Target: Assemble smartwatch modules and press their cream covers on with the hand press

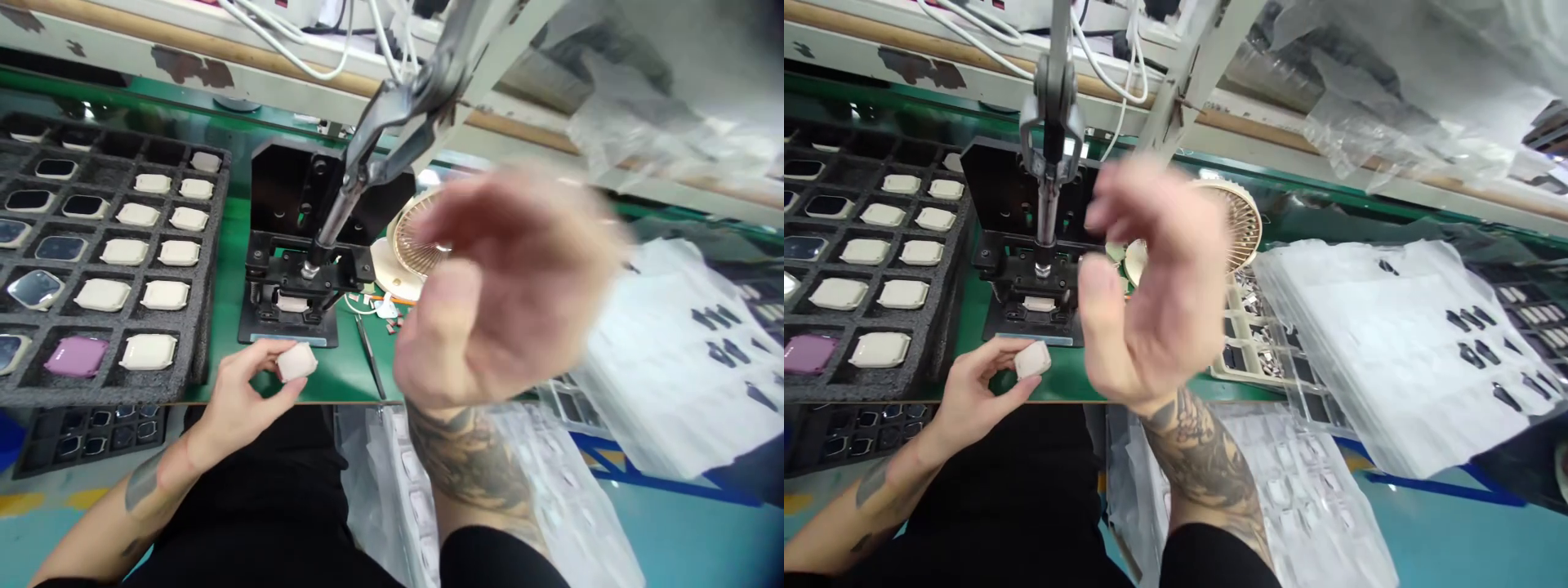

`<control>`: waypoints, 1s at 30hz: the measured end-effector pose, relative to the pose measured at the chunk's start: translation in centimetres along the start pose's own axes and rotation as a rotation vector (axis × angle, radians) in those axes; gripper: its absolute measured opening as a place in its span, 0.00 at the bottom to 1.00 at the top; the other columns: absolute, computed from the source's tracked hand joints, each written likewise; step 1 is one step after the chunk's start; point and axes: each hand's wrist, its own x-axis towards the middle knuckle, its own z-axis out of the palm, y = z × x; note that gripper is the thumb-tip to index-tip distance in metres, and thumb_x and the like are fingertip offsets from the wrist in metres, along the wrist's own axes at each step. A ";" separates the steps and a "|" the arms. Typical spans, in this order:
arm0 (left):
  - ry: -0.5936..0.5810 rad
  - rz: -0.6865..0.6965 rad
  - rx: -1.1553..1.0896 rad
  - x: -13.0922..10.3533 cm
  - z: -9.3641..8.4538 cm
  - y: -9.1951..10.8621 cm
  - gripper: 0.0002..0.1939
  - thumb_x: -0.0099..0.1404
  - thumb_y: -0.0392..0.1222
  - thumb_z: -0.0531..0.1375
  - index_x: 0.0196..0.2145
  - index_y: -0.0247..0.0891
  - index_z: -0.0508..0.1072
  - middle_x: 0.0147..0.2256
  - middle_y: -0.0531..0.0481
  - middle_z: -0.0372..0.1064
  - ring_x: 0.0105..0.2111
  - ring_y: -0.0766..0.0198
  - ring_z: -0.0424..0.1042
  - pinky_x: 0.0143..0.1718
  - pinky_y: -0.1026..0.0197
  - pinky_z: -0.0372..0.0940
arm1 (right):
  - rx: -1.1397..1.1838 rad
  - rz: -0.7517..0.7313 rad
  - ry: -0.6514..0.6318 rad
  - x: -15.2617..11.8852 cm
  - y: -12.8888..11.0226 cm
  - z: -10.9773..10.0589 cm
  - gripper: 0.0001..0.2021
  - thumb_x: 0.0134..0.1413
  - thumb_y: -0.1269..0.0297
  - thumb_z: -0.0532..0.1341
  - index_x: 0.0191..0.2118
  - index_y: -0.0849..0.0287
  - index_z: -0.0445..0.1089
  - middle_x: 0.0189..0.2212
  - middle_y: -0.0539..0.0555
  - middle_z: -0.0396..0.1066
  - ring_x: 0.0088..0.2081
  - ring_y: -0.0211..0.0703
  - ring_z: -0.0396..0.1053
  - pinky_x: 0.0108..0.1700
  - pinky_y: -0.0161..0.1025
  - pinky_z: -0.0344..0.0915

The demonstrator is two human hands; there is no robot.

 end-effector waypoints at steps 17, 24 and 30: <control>0.236 0.362 0.504 -2.2 -0.5 1.8 0.35 0.72 0.31 0.71 0.73 0.49 0.74 0.59 0.39 0.76 0.53 0.48 0.82 0.55 0.50 0.79 | -0.053 0.068 -0.583 -8.4 5.9 5.0 0.22 0.78 0.73 0.54 0.69 0.55 0.72 0.61 0.63 0.77 0.64 0.56 0.76 0.68 0.56 0.77; 0.077 0.201 1.100 3.8 1.3 1.5 0.22 0.80 0.32 0.59 0.66 0.41 0.81 0.59 0.36 0.81 0.33 0.51 0.84 0.29 0.54 0.68 | -0.029 0.143 -0.436 -10.6 4.8 -1.3 0.32 0.76 0.76 0.58 0.79 0.47 0.64 0.67 0.61 0.74 0.69 0.53 0.74 0.72 0.55 0.75; -0.098 0.015 1.124 6.5 2.4 2.8 0.28 0.75 0.26 0.56 0.66 0.41 0.81 0.58 0.34 0.83 0.33 0.49 0.86 0.29 0.56 0.69 | -0.068 0.113 -0.433 -11.0 5.6 -2.8 0.34 0.74 0.77 0.60 0.79 0.47 0.64 0.66 0.61 0.76 0.68 0.55 0.76 0.68 0.57 0.79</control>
